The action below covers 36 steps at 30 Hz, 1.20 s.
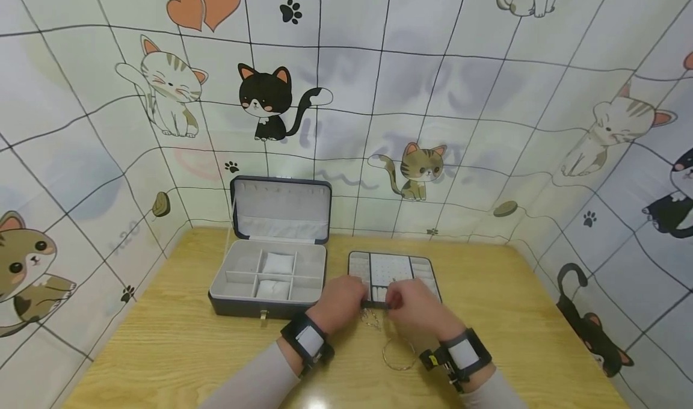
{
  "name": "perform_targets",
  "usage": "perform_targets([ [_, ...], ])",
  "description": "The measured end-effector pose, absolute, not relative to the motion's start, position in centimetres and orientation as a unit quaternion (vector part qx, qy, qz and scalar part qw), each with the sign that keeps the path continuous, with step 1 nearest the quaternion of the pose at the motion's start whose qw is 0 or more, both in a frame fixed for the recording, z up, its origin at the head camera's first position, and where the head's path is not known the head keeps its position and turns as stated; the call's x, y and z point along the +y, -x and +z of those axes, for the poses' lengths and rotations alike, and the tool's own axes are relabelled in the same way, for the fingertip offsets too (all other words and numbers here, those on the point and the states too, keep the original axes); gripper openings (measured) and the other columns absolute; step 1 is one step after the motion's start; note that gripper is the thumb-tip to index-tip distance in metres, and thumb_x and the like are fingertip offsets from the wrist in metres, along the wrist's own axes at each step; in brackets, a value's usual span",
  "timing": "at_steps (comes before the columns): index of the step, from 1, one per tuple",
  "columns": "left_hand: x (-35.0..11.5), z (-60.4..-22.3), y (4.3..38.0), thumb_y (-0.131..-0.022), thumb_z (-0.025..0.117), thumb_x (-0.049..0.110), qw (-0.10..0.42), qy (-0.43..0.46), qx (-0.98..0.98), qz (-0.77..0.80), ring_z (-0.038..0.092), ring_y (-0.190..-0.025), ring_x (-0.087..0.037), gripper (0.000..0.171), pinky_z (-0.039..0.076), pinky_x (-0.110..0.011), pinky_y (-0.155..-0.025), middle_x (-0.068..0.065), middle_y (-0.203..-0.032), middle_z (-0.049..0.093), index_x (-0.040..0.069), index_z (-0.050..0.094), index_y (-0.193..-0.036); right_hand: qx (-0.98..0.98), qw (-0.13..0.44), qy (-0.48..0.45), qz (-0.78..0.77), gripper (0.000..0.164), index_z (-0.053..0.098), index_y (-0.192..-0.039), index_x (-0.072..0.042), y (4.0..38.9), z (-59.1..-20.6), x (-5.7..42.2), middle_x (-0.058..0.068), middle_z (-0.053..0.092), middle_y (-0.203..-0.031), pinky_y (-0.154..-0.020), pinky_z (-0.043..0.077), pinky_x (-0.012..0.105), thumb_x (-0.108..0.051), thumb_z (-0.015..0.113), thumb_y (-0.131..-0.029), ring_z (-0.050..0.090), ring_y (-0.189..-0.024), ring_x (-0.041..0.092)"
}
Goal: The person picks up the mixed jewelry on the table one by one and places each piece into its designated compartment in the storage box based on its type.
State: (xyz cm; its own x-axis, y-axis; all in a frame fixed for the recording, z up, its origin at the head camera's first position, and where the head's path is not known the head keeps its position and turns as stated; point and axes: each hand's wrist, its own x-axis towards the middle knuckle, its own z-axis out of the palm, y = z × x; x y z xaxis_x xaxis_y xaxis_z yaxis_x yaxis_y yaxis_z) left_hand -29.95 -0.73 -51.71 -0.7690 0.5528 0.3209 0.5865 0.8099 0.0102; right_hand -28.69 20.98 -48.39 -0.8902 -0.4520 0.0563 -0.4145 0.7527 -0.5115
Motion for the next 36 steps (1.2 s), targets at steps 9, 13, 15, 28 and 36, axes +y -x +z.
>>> perform_targets([
  [9,-0.7,-51.6,29.8,-0.089,0.076,0.011,0.144,0.300,-0.942,-0.053,0.059,-0.068,-0.012,0.014,0.045,-0.028,-0.056,0.007,-0.074,0.065,0.023,0.075,-0.082,0.944,-0.028,0.148,-0.293,0.018,0.072,-0.090,-0.018,30.2,-48.6,22.8,-0.006,0.071,-0.085,-0.073,0.055,0.028,-0.009,0.083,-0.080,0.063,-0.079,0.008],
  [13,-0.7,-51.6,29.8,-0.090,0.075,0.011,0.145,0.301,-0.941,-0.053,0.060,-0.068,-0.012,0.014,0.044,-0.028,-0.056,0.007,-0.075,0.066,0.023,0.076,-0.083,0.946,-0.030,0.132,-0.294,0.017,0.072,-0.090,-0.017,30.4,-48.8,22.9,-0.005,0.071,-0.084,-0.072,0.055,0.030,-0.009,0.084,-0.080,0.063,-0.078,0.010],
  [15,-0.7,-51.6,29.8,-0.090,0.075,0.010,0.146,0.302,-0.941,-0.053,0.061,-0.069,-0.012,0.014,0.044,-0.027,-0.056,0.007,-0.075,0.066,0.023,0.077,-0.083,0.947,-0.030,0.124,-0.294,0.017,0.073,-0.090,-0.017,30.5,-48.9,22.9,-0.005,0.071,-0.084,-0.072,0.056,0.030,-0.009,0.084,-0.080,0.063,-0.078,0.010],
  [28,-0.6,-52.0,30.1,-0.091,0.074,0.010,0.140,0.301,-0.942,-0.057,0.060,-0.069,-0.011,0.016,0.043,-0.027,-0.055,0.007,-0.075,0.066,0.023,0.077,-0.082,0.946,-0.007,0.115,-0.303,0.016,0.076,-0.092,-0.017,30.9,-50.1,23.1,-0.005,0.073,-0.086,-0.075,0.058,0.031,-0.008,0.085,-0.082,0.065,-0.080,0.009],
  [36,-0.6,-52.1,30.2,-0.091,0.074,0.011,0.142,0.301,-0.941,-0.056,0.063,-0.071,-0.012,0.016,0.044,-0.027,-0.055,0.007,-0.076,0.067,0.024,0.077,-0.083,0.949,-0.003,0.114,-0.294,0.013,0.076,-0.089,-0.018,30.9,-50.2,23.1,-0.006,0.073,-0.086,-0.077,0.058,0.033,-0.010,0.086,-0.084,0.065,-0.080,0.009],
])
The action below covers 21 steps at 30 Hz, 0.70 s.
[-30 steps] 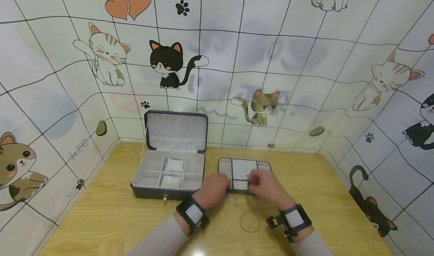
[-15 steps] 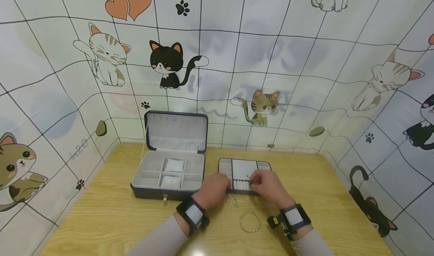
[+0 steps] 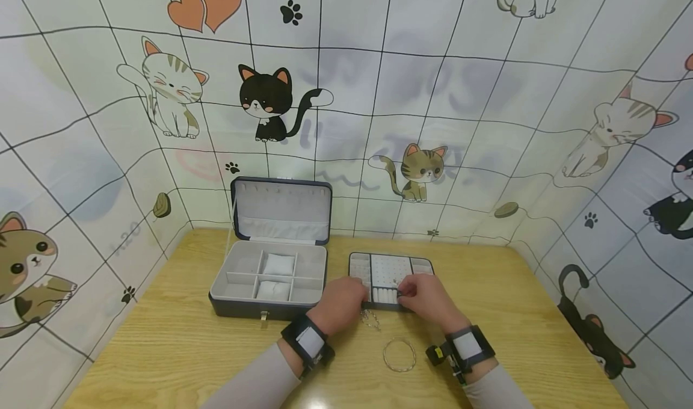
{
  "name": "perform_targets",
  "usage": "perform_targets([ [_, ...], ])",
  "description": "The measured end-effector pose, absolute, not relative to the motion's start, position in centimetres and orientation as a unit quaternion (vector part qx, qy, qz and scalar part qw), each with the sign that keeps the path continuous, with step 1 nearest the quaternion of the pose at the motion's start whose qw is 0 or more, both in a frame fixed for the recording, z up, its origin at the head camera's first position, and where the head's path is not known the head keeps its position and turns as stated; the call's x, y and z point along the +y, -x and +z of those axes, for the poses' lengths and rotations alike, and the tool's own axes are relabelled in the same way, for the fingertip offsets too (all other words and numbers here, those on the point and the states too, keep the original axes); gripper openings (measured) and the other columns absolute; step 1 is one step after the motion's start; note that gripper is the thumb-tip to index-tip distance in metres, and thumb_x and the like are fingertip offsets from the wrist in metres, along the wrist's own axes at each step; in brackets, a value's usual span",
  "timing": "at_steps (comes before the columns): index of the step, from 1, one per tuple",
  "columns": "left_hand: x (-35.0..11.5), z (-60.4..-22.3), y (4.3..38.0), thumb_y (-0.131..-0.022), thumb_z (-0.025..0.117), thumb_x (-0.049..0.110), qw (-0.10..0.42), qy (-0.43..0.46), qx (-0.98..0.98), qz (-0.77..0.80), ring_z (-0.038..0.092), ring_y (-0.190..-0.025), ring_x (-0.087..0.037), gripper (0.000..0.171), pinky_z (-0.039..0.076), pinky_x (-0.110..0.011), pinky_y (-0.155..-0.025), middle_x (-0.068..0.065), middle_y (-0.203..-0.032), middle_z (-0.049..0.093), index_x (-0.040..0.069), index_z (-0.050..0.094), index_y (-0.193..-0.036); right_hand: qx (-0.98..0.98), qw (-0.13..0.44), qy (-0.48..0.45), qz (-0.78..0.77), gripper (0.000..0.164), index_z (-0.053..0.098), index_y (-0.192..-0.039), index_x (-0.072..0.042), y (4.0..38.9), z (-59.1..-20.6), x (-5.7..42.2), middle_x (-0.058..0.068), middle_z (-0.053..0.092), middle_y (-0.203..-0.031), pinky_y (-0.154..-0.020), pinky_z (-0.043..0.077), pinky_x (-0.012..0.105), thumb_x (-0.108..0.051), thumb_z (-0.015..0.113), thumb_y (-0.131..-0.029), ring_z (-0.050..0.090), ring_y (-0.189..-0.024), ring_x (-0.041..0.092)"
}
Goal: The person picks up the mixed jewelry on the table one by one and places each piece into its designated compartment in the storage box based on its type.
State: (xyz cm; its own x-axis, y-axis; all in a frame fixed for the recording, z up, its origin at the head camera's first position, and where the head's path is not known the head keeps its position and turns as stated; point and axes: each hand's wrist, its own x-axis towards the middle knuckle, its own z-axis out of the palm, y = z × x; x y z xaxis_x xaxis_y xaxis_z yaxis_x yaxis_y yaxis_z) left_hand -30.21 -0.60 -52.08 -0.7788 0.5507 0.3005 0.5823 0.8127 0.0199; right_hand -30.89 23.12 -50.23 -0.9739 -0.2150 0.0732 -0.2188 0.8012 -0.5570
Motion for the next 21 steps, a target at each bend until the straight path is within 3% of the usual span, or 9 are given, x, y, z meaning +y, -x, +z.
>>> perform_targets([
  [21,-0.66,-52.14,30.11,-0.092,0.074,0.012,0.139,0.297,-0.942,-0.062,0.063,-0.072,-0.012,0.015,0.047,-0.028,-0.058,0.007,-0.078,0.069,0.024,0.078,-0.084,-0.959,0.011,-0.119,0.258,0.013,0.076,-0.087,-0.016,30.78,-50.09,22.80,-0.003,0.074,-0.088,-0.079,0.059,0.035,-0.008,0.085,-0.083,0.065,-0.081,0.009],
])
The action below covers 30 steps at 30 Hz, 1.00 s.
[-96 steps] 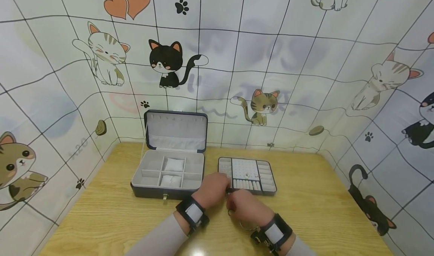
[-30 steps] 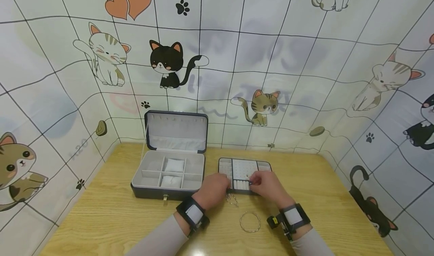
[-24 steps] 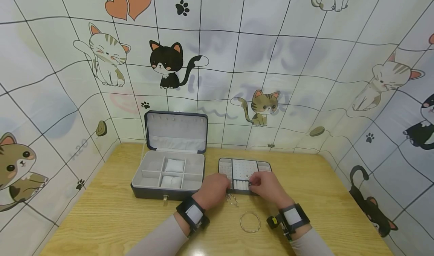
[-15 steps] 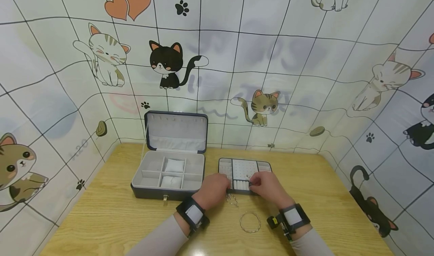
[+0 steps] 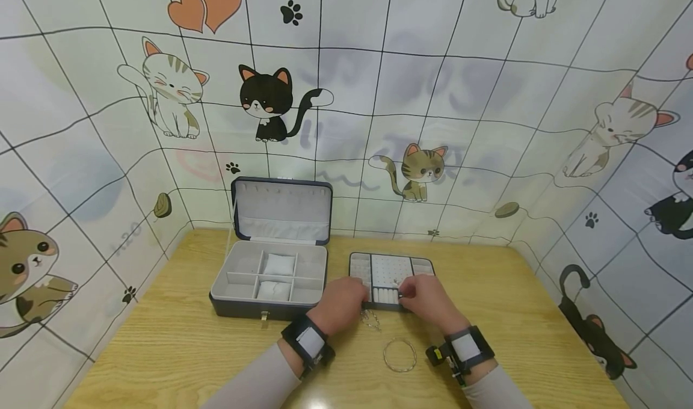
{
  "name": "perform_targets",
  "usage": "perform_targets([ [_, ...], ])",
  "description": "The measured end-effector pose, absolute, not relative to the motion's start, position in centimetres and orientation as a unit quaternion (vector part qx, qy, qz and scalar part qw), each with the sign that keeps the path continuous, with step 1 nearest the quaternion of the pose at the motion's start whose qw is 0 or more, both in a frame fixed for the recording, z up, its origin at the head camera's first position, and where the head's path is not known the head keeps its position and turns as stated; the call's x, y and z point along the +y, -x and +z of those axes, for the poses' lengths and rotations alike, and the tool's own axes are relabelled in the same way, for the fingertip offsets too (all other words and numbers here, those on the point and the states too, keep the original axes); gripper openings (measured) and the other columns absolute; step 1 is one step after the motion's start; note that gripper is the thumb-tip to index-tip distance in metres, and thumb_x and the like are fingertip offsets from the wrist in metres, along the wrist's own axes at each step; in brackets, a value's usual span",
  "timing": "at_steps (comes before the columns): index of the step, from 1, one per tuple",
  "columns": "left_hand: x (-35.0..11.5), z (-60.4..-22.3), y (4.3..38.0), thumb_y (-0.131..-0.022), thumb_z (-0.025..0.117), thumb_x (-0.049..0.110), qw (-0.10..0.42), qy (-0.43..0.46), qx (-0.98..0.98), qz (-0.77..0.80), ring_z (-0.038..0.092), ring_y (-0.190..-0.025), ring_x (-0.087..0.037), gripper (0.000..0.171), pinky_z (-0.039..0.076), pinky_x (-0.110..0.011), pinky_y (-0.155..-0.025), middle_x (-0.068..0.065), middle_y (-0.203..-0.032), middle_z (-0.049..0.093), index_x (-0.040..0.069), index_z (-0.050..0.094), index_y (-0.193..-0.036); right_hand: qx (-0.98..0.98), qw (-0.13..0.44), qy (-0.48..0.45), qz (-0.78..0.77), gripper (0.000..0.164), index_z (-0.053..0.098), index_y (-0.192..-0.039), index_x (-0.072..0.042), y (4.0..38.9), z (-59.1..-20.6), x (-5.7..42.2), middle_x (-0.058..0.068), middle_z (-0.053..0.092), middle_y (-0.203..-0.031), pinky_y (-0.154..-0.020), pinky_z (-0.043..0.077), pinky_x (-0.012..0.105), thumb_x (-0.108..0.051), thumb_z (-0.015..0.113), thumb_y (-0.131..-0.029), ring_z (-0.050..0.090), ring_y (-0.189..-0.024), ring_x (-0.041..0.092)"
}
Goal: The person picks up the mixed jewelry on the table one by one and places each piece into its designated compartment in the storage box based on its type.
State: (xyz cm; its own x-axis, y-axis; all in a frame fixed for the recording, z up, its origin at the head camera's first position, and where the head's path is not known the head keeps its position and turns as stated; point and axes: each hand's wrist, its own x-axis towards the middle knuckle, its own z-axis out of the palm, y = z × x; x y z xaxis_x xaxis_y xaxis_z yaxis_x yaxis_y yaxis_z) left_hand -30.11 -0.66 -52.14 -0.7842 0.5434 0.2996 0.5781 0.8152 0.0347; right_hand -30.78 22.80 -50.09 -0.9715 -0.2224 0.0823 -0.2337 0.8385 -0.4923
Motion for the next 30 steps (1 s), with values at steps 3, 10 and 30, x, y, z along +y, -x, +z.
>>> perform_targets([
  [3,-0.64,-52.10,30.07,-0.091,0.074,0.012,0.139,0.297,-0.943,-0.064,0.062,-0.071,-0.012,0.015,0.046,-0.028,-0.058,0.007,-0.077,0.069,0.024,0.079,-0.084,-0.960,0.014,-0.118,0.253,0.013,0.076,-0.086,-0.017,30.77,-50.16,22.84,-0.003,0.075,-0.088,-0.079,0.059,0.035,-0.009,0.086,-0.083,0.065,-0.081,0.009],
  [10,-0.65,-51.77,29.86,-0.093,0.073,0.012,0.133,0.297,-0.943,-0.065,0.065,-0.075,-0.013,0.014,0.049,-0.028,-0.060,0.007,-0.080,0.070,0.023,0.079,-0.087,-0.964,0.026,-0.119,0.235,0.010,0.079,-0.086,-0.016,30.61,-50.13,22.72,-0.002,0.076,-0.090,-0.079,0.058,0.037,-0.010,0.085,-0.084,0.065,-0.083,0.011],
  [30,-0.62,-51.83,30.09,-0.092,0.072,0.011,0.129,0.292,-0.945,-0.070,0.060,-0.070,-0.011,0.015,0.047,-0.028,-0.060,0.007,-0.077,0.067,0.023,0.078,-0.085,-0.968,0.057,-0.121,0.211,0.010,0.083,-0.093,-0.012,30.26,-50.23,22.22,0.007,0.081,-0.101,-0.087,0.061,0.045,-0.007,0.085,-0.085,0.073,-0.096,0.023],
])
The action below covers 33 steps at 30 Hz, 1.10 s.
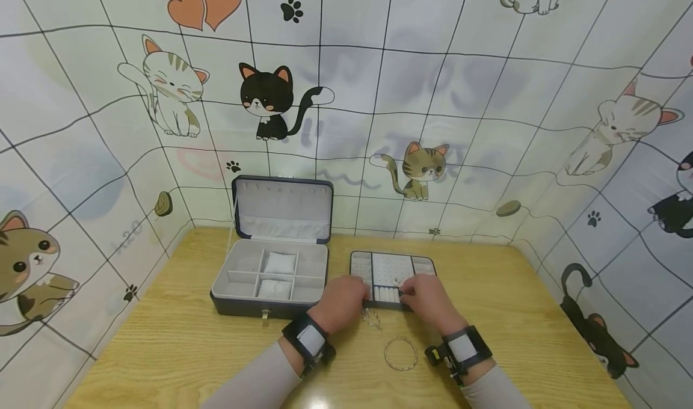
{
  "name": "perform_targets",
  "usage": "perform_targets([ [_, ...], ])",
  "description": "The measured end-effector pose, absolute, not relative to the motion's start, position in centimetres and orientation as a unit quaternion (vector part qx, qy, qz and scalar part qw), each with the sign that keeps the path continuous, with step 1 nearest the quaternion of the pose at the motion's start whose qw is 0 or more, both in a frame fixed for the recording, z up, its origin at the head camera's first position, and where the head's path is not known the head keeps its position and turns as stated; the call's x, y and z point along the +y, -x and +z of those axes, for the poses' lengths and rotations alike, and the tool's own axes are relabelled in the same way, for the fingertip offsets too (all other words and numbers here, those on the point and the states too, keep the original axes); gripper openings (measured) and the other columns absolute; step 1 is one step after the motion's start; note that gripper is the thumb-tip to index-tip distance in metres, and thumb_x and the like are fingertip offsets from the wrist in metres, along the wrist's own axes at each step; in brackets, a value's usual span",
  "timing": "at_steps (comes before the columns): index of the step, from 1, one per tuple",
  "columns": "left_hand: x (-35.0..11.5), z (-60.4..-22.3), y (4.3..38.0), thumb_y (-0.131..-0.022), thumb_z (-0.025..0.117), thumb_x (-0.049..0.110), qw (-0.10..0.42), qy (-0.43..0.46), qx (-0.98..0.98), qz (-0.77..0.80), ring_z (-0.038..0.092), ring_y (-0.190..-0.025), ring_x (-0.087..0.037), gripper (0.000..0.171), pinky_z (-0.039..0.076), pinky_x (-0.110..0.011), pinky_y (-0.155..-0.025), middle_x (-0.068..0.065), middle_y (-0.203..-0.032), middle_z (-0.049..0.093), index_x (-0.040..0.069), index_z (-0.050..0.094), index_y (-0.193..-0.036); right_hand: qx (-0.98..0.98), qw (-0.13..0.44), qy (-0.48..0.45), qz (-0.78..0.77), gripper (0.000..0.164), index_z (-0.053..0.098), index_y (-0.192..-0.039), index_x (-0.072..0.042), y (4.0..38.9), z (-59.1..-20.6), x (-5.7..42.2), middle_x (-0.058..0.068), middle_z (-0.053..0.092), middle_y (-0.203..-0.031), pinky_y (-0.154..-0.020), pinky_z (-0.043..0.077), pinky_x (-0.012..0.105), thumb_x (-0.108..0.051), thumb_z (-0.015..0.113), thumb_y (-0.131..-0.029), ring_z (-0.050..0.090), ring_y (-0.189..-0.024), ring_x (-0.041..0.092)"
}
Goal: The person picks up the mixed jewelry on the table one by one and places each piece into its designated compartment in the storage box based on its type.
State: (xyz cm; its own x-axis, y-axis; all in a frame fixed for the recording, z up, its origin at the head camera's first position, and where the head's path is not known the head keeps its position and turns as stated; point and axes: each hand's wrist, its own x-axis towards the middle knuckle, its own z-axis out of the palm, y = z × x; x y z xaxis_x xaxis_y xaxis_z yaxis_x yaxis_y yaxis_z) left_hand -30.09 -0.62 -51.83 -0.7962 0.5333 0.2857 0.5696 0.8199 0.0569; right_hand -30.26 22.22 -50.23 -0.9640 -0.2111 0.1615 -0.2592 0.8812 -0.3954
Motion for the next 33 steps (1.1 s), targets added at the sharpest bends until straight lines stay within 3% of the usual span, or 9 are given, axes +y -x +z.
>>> perform_targets([
  [24,-0.65,-51.93,30.33,-0.091,0.072,0.011,0.125,0.290,-0.945,-0.083,0.058,-0.068,-0.010,0.015,0.046,-0.028,-0.060,0.007,-0.076,0.067,0.023,0.080,-0.085,-0.971,0.064,-0.122,0.194,0.007,0.083,-0.087,-0.012,30.09,-50.41,22.01,0.006,0.080,-0.097,-0.088,0.060,0.045,-0.005,0.084,-0.085,0.073,-0.095,0.023],
  [33,-0.69,-51.83,30.23,-0.091,0.072,0.011,0.126,0.292,-0.944,-0.089,0.057,-0.067,-0.009,0.015,0.046,-0.027,-0.059,0.007,-0.076,0.067,0.022,0.079,-0.084,-0.970,0.078,-0.130,0.190,0.017,0.077,-0.075,-0.017,30.09,-50.54,21.84,-0.002,0.076,-0.083,-0.075,0.054,0.036,-0.006,0.084,-0.087,0.061,-0.079,0.012],
])
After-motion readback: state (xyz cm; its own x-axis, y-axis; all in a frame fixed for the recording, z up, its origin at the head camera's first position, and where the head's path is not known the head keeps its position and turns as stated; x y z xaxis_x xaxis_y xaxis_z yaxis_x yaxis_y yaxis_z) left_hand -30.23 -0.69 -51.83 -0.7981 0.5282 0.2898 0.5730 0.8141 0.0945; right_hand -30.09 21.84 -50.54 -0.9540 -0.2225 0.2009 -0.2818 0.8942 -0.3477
